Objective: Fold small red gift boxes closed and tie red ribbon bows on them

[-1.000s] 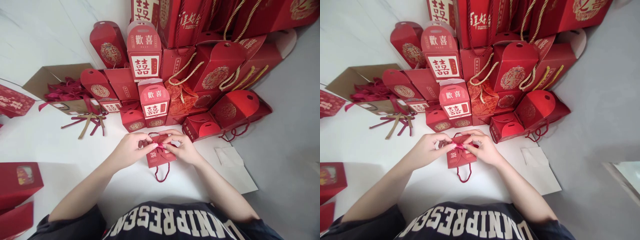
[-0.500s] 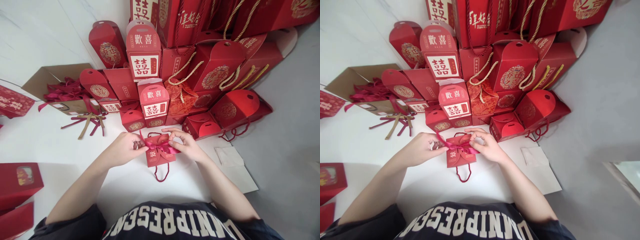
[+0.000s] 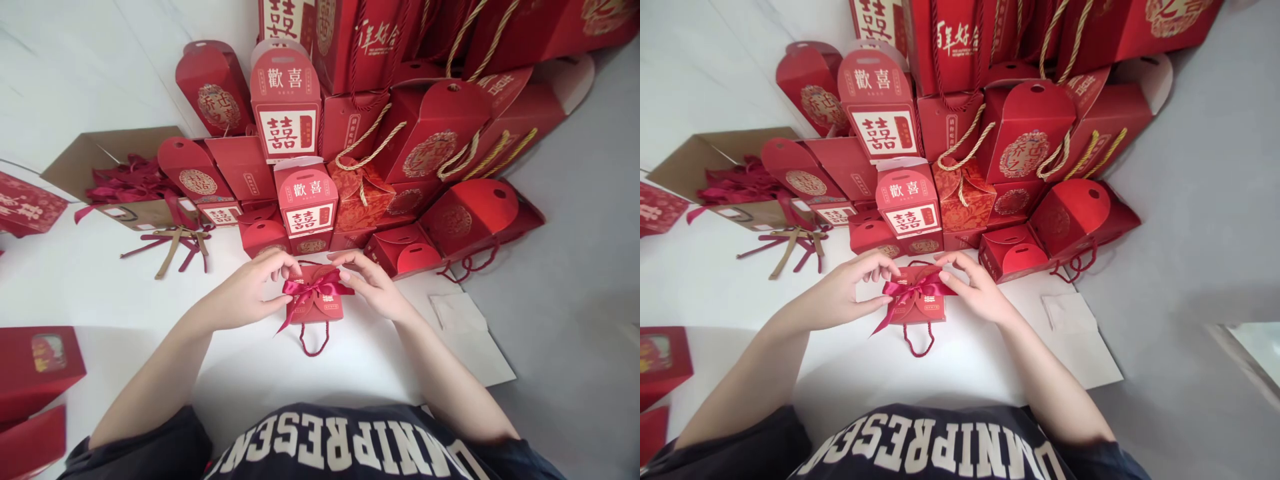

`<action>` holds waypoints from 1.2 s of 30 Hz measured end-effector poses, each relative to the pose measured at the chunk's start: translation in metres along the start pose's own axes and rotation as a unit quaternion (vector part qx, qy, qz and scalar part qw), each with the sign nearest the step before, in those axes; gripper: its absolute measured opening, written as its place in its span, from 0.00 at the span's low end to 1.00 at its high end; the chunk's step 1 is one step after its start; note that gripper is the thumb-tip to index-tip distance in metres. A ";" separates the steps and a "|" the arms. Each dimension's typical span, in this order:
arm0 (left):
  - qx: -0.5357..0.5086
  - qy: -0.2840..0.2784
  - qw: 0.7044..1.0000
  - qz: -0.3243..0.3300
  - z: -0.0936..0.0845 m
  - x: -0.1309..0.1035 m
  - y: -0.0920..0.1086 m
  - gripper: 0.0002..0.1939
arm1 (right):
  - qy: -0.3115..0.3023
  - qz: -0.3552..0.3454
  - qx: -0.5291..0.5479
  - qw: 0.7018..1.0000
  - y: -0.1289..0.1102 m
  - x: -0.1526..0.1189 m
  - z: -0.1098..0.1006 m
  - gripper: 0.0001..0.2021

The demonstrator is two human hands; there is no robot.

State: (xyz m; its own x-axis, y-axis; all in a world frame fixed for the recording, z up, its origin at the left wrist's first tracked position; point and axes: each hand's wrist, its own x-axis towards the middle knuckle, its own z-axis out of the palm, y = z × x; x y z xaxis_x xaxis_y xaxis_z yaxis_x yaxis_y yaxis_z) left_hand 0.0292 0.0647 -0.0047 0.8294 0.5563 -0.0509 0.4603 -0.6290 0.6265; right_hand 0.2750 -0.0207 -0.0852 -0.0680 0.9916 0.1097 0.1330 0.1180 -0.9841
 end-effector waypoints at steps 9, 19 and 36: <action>0.119 -0.019 0.985 0.125 -0.009 -0.006 -0.014 0.12 | 0.008 -0.070 -0.078 0.994 -0.003 0.002 0.006 0.03; 0.220 0.082 0.946 0.222 0.000 -0.003 -0.020 0.14 | 0.018 -0.076 -0.084 0.993 -0.006 0.002 0.007 0.04; 0.291 0.103 0.935 0.174 0.004 -0.001 -0.018 0.10 | -0.002 -0.069 -0.058 0.996 -0.007 0.002 0.007 0.07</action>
State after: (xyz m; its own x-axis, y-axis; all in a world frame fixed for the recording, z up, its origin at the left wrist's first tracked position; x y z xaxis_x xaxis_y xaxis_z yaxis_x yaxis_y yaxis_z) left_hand 0.0215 0.0737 -0.0186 0.9101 0.3173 0.2665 0.3171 -0.9473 0.0452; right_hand 0.2674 -0.0195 -0.0793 -0.0975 0.9656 0.2411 0.2356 0.2578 -0.9370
